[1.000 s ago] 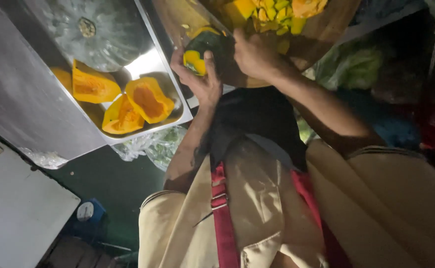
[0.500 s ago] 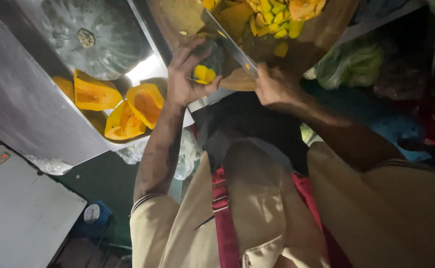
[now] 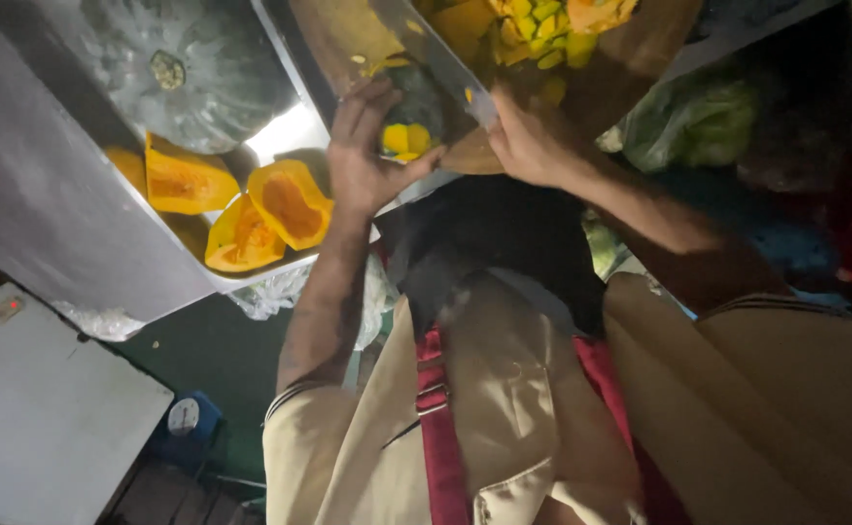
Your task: The person uses a large cleaver to chop a piece of pumpkin on a wooden cutting board. They first slice the pumpkin into smaller chunks and then dice them into smaller pieces, which accumulate on the board.
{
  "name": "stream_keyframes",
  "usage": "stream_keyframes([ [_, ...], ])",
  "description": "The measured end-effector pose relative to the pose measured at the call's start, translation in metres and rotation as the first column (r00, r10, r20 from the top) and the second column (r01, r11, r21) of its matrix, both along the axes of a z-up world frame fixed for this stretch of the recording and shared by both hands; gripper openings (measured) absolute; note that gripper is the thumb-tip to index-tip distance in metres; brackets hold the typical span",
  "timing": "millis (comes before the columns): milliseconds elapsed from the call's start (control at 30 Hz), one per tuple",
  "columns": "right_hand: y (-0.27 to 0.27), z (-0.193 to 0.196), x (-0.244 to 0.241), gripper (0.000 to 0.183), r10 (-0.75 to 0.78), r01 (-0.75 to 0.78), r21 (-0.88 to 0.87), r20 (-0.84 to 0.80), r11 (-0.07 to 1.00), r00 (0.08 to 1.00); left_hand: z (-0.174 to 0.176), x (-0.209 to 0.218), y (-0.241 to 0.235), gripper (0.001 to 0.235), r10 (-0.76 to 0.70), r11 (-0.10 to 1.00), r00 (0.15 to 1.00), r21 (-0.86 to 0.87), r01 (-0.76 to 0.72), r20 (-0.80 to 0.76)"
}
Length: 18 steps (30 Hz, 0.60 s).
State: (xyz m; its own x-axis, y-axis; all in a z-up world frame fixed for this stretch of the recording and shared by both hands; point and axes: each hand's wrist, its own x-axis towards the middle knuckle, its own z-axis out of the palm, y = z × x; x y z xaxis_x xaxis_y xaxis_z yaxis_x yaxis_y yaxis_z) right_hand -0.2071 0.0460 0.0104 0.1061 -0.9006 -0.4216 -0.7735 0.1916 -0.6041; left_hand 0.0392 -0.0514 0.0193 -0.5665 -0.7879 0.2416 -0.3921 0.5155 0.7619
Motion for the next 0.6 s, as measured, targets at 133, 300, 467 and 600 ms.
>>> stream_keyframes([
  [133, 0.031, 0.005, -0.016, 0.020, 0.049, -0.048, 0.075, -0.006, 0.996, 0.999, -0.006, 0.001, -0.016, 0.069, -0.115, 0.989, 0.993, -0.092, 0.118, 0.037],
  [300, 0.013, 0.025, 0.005, 0.037, -0.121, 0.137, 0.452, -0.066, 0.881, 0.991, -0.024, -0.003, -0.017, 0.062, -0.174, 0.983, 0.980, 0.042, 0.179, -0.096],
  [467, -0.025, -0.025, 0.035, 0.035, -0.019, 0.019, 0.036, 0.009, 0.999, 1.000, -0.029, -0.003, -0.018, 0.065, -0.184, 0.982, 0.979, 0.031, 0.187, -0.087],
  [600, -0.064, -0.010, 0.045, 0.024, 0.053, -0.058, 0.050, 0.098, 0.997, 0.994, -0.026, -0.004, -0.014, 0.064, -0.124, 0.992, 0.988, 0.024, 0.127, -0.093],
])
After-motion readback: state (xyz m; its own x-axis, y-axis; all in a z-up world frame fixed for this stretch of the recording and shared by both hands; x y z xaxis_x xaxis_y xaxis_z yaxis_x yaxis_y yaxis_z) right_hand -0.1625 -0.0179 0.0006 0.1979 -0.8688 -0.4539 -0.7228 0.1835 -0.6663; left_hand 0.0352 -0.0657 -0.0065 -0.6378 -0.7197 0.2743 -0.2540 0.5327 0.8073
